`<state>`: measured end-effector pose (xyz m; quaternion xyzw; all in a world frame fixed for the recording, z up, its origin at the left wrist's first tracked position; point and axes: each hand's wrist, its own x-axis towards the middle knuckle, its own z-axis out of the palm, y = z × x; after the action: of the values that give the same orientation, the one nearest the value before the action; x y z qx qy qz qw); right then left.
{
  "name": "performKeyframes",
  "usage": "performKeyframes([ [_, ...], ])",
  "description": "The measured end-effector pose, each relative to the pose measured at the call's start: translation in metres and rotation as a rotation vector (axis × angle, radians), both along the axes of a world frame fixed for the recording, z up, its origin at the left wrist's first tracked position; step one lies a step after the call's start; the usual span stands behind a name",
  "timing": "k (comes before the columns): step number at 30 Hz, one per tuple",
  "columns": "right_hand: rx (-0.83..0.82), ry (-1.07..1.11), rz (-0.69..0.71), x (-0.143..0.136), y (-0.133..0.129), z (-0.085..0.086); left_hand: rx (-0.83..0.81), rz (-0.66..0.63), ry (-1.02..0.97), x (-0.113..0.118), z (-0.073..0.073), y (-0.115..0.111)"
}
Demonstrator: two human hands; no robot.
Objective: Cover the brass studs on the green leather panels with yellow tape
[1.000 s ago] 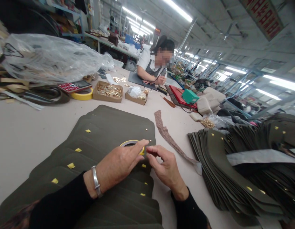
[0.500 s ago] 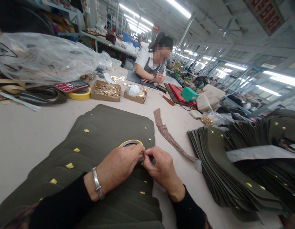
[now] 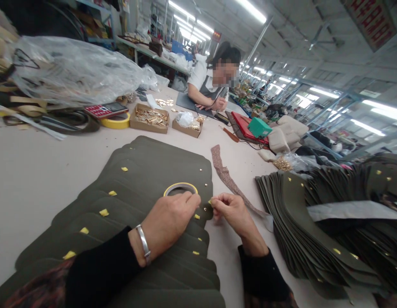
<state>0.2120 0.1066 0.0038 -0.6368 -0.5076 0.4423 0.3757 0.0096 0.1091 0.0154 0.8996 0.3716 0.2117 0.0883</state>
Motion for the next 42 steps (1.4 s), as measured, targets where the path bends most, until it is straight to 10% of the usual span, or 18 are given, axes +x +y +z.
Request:
performKeyframes([
  [11, -0.128, -0.186, 0.175, 0.006, -0.003, -0.012, -0.117, -0.020, 0.220, 0.002, -0.008, 0.010],
  [25, 0.338, -0.707, 0.213, 0.004, -0.014, -0.002, -0.065, -0.033, 0.210, 0.000, -0.013, 0.010],
  [30, 0.529, -0.865, 0.475, 0.004, -0.022, 0.001, -0.073, -0.049, 0.191, -0.002, -0.013, 0.013],
  [42, 0.095, -0.847, 0.297, -0.024, 0.000, 0.015, -0.131, -0.101, 0.043, -0.006, -0.002, 0.014],
])
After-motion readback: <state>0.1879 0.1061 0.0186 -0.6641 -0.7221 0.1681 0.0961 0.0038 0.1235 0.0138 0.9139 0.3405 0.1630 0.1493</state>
